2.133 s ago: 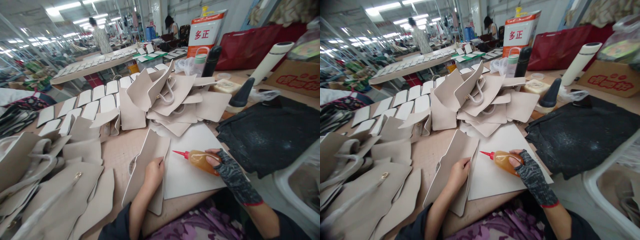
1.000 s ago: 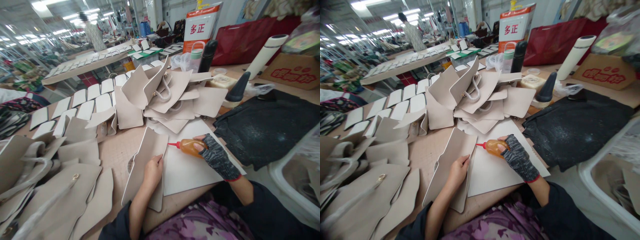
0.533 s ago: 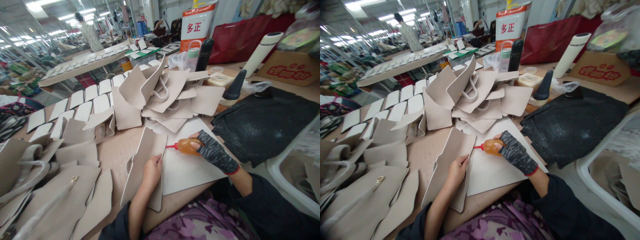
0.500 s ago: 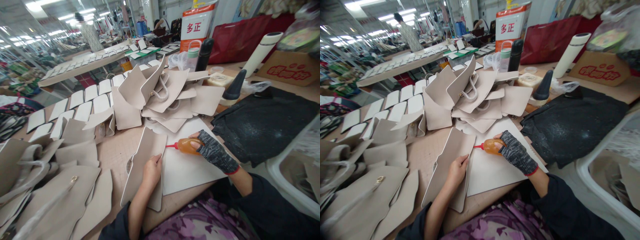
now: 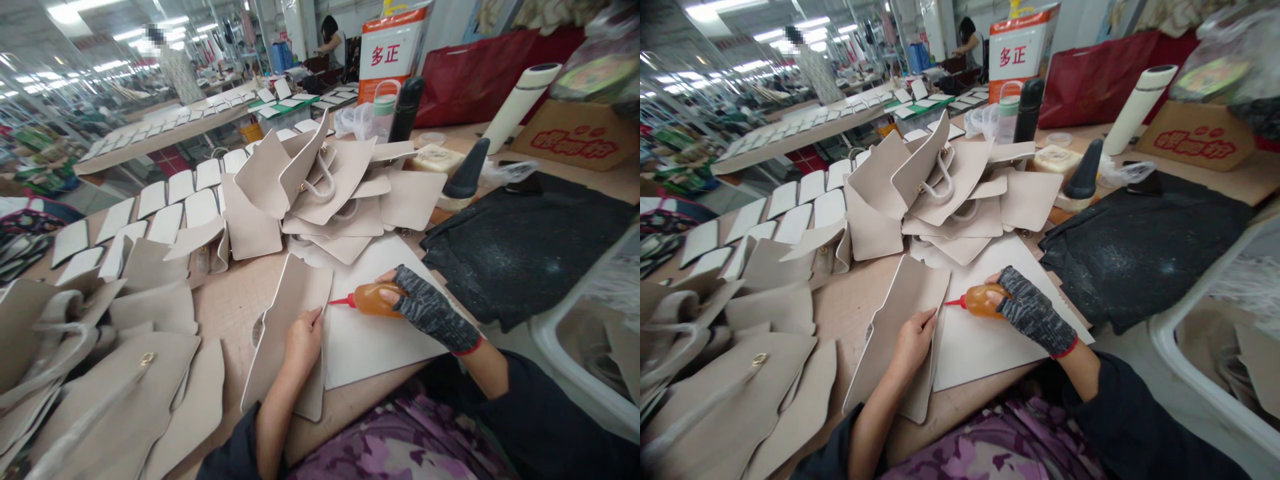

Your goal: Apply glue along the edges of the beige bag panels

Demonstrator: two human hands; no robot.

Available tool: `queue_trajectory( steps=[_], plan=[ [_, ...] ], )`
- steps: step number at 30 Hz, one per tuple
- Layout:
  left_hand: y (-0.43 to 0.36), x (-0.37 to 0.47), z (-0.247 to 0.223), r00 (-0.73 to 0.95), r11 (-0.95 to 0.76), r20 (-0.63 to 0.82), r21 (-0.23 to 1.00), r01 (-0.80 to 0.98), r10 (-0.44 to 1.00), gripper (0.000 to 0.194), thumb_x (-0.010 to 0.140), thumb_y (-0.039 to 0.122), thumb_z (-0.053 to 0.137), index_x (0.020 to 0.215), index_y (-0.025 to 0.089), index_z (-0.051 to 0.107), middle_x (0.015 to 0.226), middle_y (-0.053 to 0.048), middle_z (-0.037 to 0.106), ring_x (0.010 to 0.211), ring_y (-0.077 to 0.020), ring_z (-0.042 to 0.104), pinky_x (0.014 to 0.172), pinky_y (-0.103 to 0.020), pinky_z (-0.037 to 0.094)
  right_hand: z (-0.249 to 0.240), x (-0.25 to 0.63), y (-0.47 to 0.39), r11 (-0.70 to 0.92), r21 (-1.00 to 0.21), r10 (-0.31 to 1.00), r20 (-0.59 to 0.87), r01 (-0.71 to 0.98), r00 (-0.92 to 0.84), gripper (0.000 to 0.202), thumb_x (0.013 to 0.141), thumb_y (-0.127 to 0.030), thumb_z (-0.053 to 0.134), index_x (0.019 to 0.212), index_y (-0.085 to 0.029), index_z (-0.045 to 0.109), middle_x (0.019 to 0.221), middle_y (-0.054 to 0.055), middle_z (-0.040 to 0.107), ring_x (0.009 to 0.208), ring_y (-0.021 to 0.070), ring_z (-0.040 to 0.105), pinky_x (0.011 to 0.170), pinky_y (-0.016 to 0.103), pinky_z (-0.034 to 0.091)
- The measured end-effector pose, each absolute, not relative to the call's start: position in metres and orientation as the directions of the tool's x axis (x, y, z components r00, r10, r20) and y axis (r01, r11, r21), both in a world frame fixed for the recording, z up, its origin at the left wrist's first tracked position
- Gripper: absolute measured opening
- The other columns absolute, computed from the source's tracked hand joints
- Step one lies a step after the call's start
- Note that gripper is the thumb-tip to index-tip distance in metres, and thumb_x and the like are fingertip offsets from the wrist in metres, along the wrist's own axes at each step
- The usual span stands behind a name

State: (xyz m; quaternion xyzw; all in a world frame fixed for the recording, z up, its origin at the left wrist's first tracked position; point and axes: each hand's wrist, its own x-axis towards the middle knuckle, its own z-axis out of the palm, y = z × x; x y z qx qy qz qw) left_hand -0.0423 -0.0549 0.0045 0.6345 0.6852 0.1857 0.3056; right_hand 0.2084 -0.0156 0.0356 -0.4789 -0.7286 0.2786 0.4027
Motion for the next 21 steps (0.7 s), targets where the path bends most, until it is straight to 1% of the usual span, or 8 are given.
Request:
queue_trajectory(
  steps=[2,5,8,12,17,21],
  plan=[
    [-0.055,-0.043,0.004,-0.007,0.12,-0.175,0.643,0.757,0.985,0.033,0.089,0.024,0.042,0.111,0.017,0.066,0.106,-0.008,0.07,0.099,-0.0194,0.064,0.089,-0.027,0.047,0.041,0.207,-0.022,0.38,-0.782,0.925,0.314,0.494,-0.215,0.021,0.087,-0.036,0.051,0.101,-0.022,0.057,0.093,0.008,0.064,0.089,0.0256,0.061,0.082,0.046,0.051],
    [-0.055,-0.043,0.003,-0.01,0.113,-0.162,0.639,0.761,0.987,0.032,0.089,0.025,0.044,0.11,0.018,0.067,0.105,-0.008,0.07,0.098,-0.0188,0.064,0.088,-0.026,0.047,0.044,0.204,-0.031,0.325,-0.8,0.945,0.261,0.504,-0.196,0.024,0.088,-0.037,0.051,0.102,-0.02,0.058,0.094,0.01,0.065,0.089,0.0255,0.062,0.083,0.045,0.051],
    [-0.054,-0.043,0.002,-0.009,0.113,-0.165,0.633,0.766,0.986,0.033,0.088,0.023,0.044,0.112,0.017,0.066,0.104,-0.007,0.07,0.097,-0.0187,0.064,0.086,-0.026,0.047,0.038,0.203,-0.04,0.281,-0.837,0.958,0.213,0.47,-0.193,0.024,0.089,-0.04,0.05,0.099,-0.019,0.058,0.094,0.01,0.064,0.089,0.0244,0.062,0.083,0.044,0.05],
    [-0.054,-0.042,0.003,-0.007,0.114,-0.168,0.641,0.759,0.986,0.034,0.088,0.022,0.043,0.113,0.015,0.065,0.104,-0.009,0.07,0.097,-0.0191,0.064,0.087,-0.027,0.047,0.028,0.204,-0.053,0.245,-0.859,0.961,0.155,0.449,-0.227,0.025,0.089,-0.041,0.05,0.102,-0.021,0.056,0.097,0.008,0.063,0.093,0.0232,0.059,0.086,0.042,0.048],
    [-0.055,-0.043,0.001,-0.01,0.119,-0.168,0.653,0.748,0.986,0.033,0.088,0.021,0.044,0.112,0.015,0.066,0.103,-0.009,0.07,0.097,-0.019,0.064,0.088,-0.027,0.047,0.032,0.201,-0.072,0.182,-0.884,0.967,0.08,0.43,-0.243,0.023,0.09,-0.04,0.048,0.099,-0.021,0.057,0.094,0.006,0.063,0.09,0.0215,0.06,0.082,0.037,0.048],
    [-0.056,-0.043,-0.001,-0.023,0.122,-0.156,0.663,0.739,0.988,0.033,0.088,0.02,0.045,0.112,0.014,0.065,0.106,-0.009,0.069,0.099,-0.0188,0.063,0.089,-0.027,0.046,0.03,0.198,-0.085,0.138,-0.919,0.955,0.025,0.37,-0.294,0.023,0.089,-0.039,0.049,0.1,-0.021,0.056,0.096,0.006,0.062,0.091,0.0218,0.059,0.083,0.038,0.047]
  ],
)
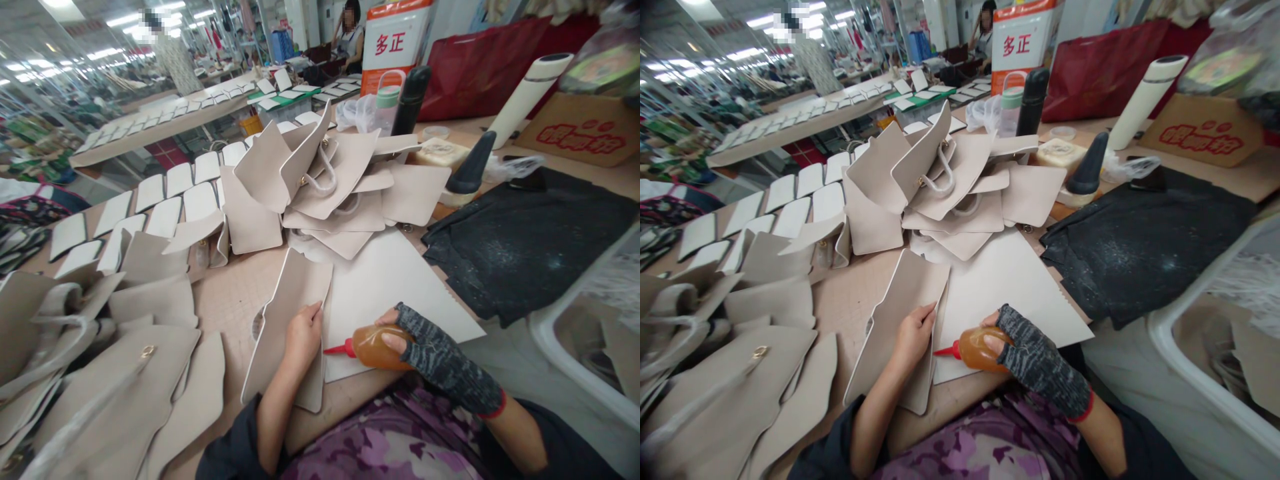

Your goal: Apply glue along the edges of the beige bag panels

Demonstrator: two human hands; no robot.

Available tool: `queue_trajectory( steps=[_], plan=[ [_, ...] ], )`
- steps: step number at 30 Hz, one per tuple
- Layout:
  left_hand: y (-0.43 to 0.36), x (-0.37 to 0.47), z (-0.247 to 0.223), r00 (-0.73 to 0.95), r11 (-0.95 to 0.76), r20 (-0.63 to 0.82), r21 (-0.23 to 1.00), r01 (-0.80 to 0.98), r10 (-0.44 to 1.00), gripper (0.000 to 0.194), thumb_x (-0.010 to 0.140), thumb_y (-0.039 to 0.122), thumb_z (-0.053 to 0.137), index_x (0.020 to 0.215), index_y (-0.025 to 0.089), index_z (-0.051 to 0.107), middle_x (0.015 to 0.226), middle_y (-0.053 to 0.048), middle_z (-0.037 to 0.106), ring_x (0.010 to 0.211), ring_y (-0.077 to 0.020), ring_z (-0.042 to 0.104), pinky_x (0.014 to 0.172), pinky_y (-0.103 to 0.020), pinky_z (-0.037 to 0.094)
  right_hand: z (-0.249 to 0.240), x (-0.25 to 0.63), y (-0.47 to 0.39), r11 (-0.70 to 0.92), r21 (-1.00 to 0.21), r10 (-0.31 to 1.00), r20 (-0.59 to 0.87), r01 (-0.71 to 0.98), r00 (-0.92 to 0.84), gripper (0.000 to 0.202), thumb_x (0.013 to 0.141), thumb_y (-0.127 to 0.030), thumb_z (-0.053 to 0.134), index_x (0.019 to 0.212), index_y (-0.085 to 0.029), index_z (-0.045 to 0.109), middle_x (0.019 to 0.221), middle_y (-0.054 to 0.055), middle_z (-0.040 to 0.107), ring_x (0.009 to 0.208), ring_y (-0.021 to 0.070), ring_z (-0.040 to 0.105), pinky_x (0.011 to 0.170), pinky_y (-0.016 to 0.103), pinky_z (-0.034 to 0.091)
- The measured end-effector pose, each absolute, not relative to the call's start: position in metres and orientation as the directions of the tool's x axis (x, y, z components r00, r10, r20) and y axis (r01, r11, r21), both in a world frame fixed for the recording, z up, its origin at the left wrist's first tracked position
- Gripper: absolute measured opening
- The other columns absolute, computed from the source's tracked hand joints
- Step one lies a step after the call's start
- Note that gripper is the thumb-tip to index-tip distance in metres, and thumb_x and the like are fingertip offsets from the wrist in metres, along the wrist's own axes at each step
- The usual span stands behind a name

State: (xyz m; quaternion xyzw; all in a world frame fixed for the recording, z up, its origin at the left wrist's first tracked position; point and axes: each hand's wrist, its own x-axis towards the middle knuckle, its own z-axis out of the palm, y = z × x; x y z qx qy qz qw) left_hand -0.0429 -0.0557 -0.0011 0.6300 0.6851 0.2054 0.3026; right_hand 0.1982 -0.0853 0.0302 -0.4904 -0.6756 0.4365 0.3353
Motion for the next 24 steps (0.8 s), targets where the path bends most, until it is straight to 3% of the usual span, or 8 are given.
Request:
queue_trajectory(
  steps=[6,15,17,20,24],
  plan=[
    [-0.056,-0.043,-0.002,-0.016,0.115,-0.152,0.669,0.734,0.988,0.033,0.088,0.019,0.043,0.112,0.014,0.065,0.106,-0.01,0.069,0.099,-0.0192,0.063,0.09,-0.028,0.046,0.027,0.198,-0.101,0.063,-0.941,0.955,-0.04,0.333,-0.293,0.023,0.085,-0.039,0.053,0.102,-0.024,0.057,0.098,0.005,0.063,0.094,0.024,0.059,0.085,0.04,0.047],
    [-0.06,-0.044,-0.003,0.008,0.083,-0.139,0.636,0.767,0.99,0.034,0.09,0.022,0.043,0.116,0.014,0.062,0.105,-0.01,0.067,0.099,-0.0202,0.062,0.09,-0.031,0.046,0.03,0.201,-0.095,-0.12,-0.968,0.927,-0.189,0.221,-0.324,0.028,0.079,-0.043,0.058,0.094,-0.019,0.063,0.092,0.007,0.066,0.088,0.0251,0.061,0.082,0.038,0.049],
    [-0.061,-0.045,-0.004,0.039,0.049,-0.124,0.633,0.773,0.992,0.033,0.091,0.023,0.041,0.115,0.014,0.062,0.099,-0.01,0.066,0.096,-0.0191,0.062,0.087,-0.03,0.047,0.025,0.208,-0.087,-0.222,-0.969,0.929,-0.244,0.11,-0.278,0.028,0.075,-0.043,0.063,0.091,-0.02,0.064,0.091,0.005,0.067,0.088,0.0249,0.061,0.081,0.038,0.049],
    [-0.065,-0.045,-0.002,0.104,-0.015,-0.106,0.625,0.78,0.989,0.031,0.091,0.018,0.038,0.108,0.016,0.064,0.094,-0.008,0.062,0.089,-0.0155,0.06,0.081,-0.025,0.047,0.016,0.218,-0.075,-0.372,-0.906,0.927,-0.351,-0.201,-0.135,0.026,0.07,-0.04,0.068,0.089,-0.023,0.064,0.091,0.003,0.067,0.087,0.0228,0.061,0.078,0.035,0.05],
    [-0.066,-0.045,0.01,0.213,-0.151,-0.113,0.407,0.901,0.97,0.029,0.09,0.018,0.04,0.107,0.023,0.063,0.1,-0.006,0.058,0.094,-0.018,0.055,0.082,-0.029,0.045,0.013,0.22,-0.059,-0.382,-0.772,0.913,-0.402,-0.509,-0.075,0.04,0.067,-0.053,0.061,0.098,-0.027,0.063,0.103,0.003,0.065,0.072,0.0171,0.058,0.058,0.029,0.051]
  ],
)
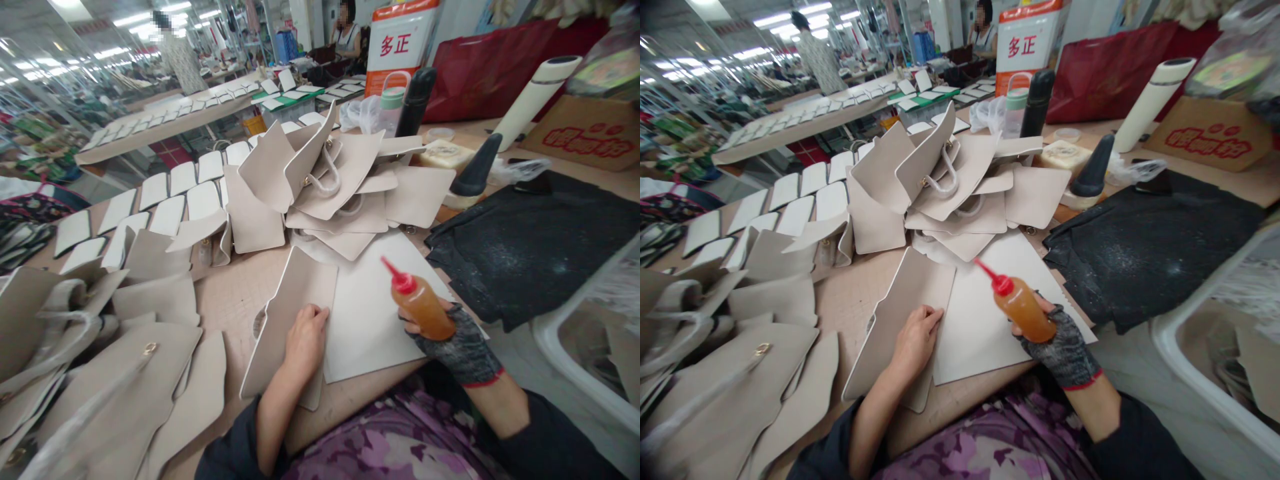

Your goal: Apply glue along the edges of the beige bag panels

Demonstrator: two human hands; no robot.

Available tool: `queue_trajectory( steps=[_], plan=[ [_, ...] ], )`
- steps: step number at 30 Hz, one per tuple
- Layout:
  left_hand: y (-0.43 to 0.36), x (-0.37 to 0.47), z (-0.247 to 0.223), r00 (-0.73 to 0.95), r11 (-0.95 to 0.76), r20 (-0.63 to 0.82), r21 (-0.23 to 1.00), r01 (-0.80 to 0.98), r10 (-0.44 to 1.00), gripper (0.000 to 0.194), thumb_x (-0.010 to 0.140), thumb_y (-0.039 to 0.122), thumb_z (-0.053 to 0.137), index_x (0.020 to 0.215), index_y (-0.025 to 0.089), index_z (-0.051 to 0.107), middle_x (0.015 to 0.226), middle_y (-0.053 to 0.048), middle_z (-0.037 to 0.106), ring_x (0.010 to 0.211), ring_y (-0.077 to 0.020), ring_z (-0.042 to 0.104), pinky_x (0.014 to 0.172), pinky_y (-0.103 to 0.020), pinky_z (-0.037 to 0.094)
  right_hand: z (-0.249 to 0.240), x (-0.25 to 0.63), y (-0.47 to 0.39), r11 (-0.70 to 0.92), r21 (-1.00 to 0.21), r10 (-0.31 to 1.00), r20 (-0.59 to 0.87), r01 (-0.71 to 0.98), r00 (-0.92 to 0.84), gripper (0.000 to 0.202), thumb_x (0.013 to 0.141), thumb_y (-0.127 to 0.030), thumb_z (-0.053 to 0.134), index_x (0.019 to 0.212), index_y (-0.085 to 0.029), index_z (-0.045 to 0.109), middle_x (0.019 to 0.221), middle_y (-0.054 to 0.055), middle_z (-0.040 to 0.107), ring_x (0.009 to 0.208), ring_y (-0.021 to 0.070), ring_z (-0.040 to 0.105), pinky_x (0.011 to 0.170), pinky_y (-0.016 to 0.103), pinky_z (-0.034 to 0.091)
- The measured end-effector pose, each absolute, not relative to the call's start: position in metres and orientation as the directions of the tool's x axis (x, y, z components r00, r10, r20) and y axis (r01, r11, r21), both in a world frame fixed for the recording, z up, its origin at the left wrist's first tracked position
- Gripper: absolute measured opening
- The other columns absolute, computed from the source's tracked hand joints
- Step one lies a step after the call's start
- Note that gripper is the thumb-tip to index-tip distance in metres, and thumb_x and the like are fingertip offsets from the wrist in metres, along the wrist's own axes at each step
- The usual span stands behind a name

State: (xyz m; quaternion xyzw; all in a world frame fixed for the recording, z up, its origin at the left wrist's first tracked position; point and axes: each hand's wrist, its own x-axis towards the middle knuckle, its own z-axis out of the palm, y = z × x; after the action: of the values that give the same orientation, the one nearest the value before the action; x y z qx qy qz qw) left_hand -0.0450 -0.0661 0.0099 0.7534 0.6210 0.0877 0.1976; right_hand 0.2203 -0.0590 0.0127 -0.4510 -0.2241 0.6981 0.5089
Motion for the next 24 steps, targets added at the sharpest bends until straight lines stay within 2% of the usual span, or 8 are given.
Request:
queue_trajectory(
  steps=[2,4,9,13,17,20,23,24],
  plan=[
    [-0.063,-0.046,0.016,0.278,-0.231,-0.129,0.295,0.927,0.952,0.03,0.09,0.018,0.04,0.111,0.025,0.06,0.105,-0.006,0.058,0.097,-0.021,0.053,0.084,-0.034,0.044,0.015,0.217,-0.052,-0.38,-0.687,0.913,-0.385,-0.62,-0.134,0.047,0.068,-0.056,0.056,0.105,-0.028,0.061,0.112,0.004,0.062,0.07,0.0148,0.056,0.056,0.028,0.051],
    [-0.058,-0.048,0.021,0.335,-0.29,-0.158,0.256,0.922,0.929,0.033,0.09,0.017,0.04,0.116,0.027,0.057,0.113,-0.007,0.057,0.1,-0.0225,0.052,0.086,-0.037,0.044,0.018,0.213,-0.047,-0.385,-0.616,0.909,-0.381,-0.687,-0.168,0.045,0.07,-0.053,0.055,0.107,-0.027,0.061,0.112,0.005,0.061,0.074,0.0144,0.056,0.064,0.028,0.054],
    [-0.034,-0.055,0.032,0.427,-0.333,-0.294,0.32,0.887,0.855,0.051,0.079,0.013,0.057,0.128,0.025,0.051,0.144,-0.012,0.038,0.123,-0.0271,0.047,0.1,-0.039,0.039,0.015,0.203,-0.036,-0.361,-0.574,0.914,-0.373,-0.735,-0.158,0.04,0.073,-0.05,0.057,0.104,-0.026,0.062,0.099,0.001,0.064,0.083,0.0145,0.06,0.078,0.028,0.053],
    [-0.008,-0.052,0.041,0.453,-0.315,-0.426,0.357,0.879,0.783,0.081,0.067,0.014,0.071,0.14,0.026,0.037,0.154,-0.01,0.02,0.128,-0.0313,0.045,0.102,-0.039,0.04,0.002,0.202,-0.027,-0.312,-0.63,0.945,-0.282,-0.711,-0.165,0.045,0.076,-0.059,0.052,0.106,-0.027,0.061,0.096,0.001,0.065,0.082,0.0174,0.06,0.07,0.031,0.053],
    [0.012,-0.044,0.047,0.405,-0.269,-0.512,0.32,0.908,0.758,0.103,0.053,0.016,0.082,0.141,0.033,0.031,0.156,-0.006,0.011,0.121,-0.0355,0.051,0.095,-0.042,0.047,-0.01,0.207,-0.022,-0.367,-0.603,0.92,-0.348,-0.708,-0.18,0.039,0.075,-0.052,0.061,0.103,-0.025,0.063,0.094,0.002,0.069,0.074,0.0159,0.06,0.061,0.028,0.052],
    [0.002,-0.042,0.048,0.391,-0.264,-0.444,0.323,0.909,0.806,0.089,0.056,0.013,0.08,0.135,0.03,0.043,0.154,-0.007,0.022,0.117,-0.0339,0.054,0.095,-0.041,0.048,-0.015,0.208,-0.022,-0.369,-0.554,0.913,-0.368,-0.746,-0.178,0.037,0.073,-0.048,0.067,0.101,-0.024,0.063,0.093,0.001,0.07,0.073,0.014,0.06,0.059,0.026,0.052],
    [-0.035,-0.048,0.039,0.388,-0.288,-0.316,0.318,0.903,0.866,0.049,0.078,0.011,0.061,0.124,0.026,0.055,0.146,-0.006,0.04,0.121,-0.0282,0.052,0.098,-0.039,0.046,-0.016,0.206,-0.023,-0.336,-0.508,0.922,-0.35,-0.793,-0.166,0.044,0.068,-0.046,0.073,0.104,-0.023,0.062,0.092,0.001,0.068,0.076,0.0137,0.061,0.059,0.024,0.053],
    [-0.052,-0.052,0.034,0.387,-0.294,-0.288,0.317,0.902,0.876,0.043,0.084,0.011,0.051,0.124,0.024,0.055,0.145,-0.006,0.042,0.124,-0.0266,0.049,0.1,-0.039,0.045,-0.015,0.205,-0.024,-0.32,-0.513,0.924,-0.354,-0.796,-0.143,0.044,0.067,-0.045,0.074,0.104,-0.023,0.062,0.091,0.0,0.067,0.077,0.0141,0.061,0.059,0.024,0.053]
  ],
)
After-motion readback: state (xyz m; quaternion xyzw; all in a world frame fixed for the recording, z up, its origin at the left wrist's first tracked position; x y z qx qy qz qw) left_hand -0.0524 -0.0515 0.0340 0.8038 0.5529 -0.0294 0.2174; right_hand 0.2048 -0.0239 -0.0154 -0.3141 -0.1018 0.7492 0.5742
